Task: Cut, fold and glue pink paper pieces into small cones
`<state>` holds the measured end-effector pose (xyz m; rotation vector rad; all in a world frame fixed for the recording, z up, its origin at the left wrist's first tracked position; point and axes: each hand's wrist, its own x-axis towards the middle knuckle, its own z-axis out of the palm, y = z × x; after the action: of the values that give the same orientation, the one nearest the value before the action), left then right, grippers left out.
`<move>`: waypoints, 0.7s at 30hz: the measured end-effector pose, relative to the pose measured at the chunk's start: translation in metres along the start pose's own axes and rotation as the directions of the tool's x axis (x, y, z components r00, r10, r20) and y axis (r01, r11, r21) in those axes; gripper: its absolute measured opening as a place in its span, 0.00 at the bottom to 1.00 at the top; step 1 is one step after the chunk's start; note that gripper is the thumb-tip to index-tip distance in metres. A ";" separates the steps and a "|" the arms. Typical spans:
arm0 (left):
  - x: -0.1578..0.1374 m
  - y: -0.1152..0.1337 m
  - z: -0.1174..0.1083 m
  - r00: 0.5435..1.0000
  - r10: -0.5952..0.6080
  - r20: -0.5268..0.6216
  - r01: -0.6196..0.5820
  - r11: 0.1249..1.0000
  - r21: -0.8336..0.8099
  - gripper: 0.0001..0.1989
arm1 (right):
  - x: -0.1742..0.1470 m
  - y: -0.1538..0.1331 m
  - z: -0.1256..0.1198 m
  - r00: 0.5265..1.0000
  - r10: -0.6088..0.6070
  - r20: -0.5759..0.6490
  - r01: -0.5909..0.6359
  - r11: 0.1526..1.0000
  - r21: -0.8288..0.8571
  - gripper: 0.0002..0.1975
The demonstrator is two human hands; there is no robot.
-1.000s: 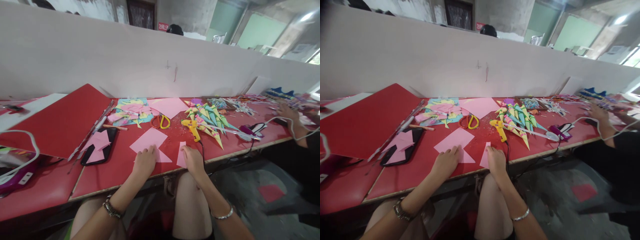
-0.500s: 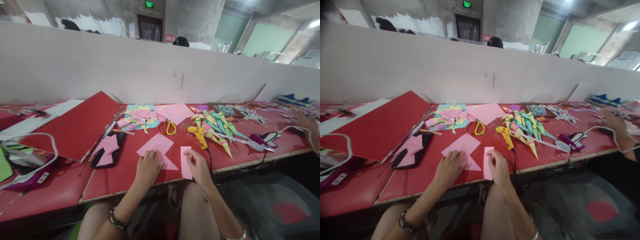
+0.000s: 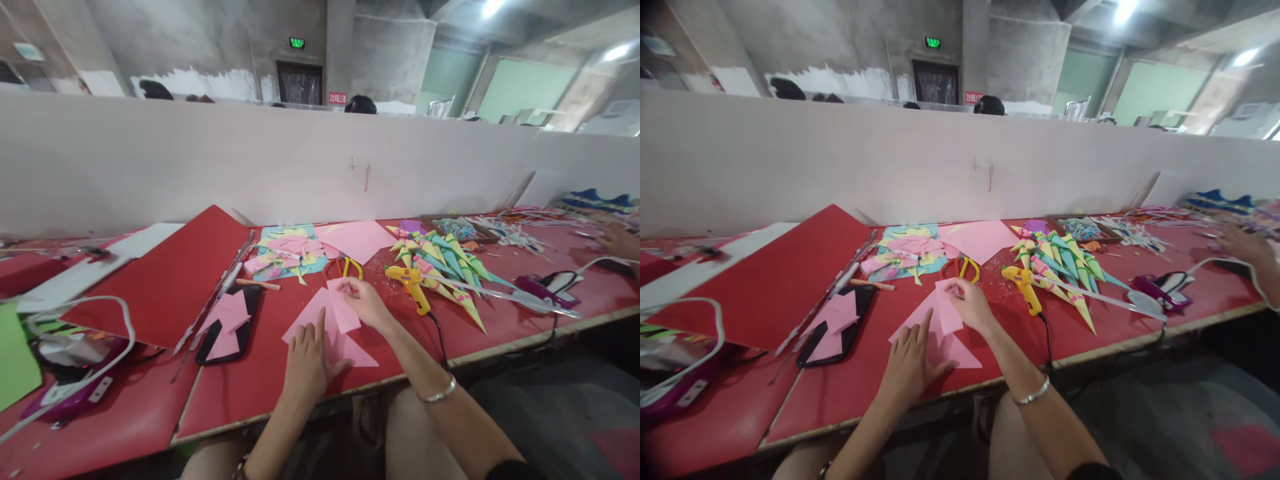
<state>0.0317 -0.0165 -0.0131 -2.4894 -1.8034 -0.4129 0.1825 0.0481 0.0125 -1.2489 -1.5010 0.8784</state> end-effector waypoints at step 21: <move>0.008 -0.016 0.000 0.989 0.121 0.082 -0.069 0.881 -0.469 0.20 | 0.088 -0.001 0.054 0.917 0.264 0.300 -0.296 0.953 0.065 0.10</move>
<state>0.0190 -0.0039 -0.0131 -2.9518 -1.7795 -0.8069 0.1294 0.1364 0.0177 -1.3171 -1.4933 1.3655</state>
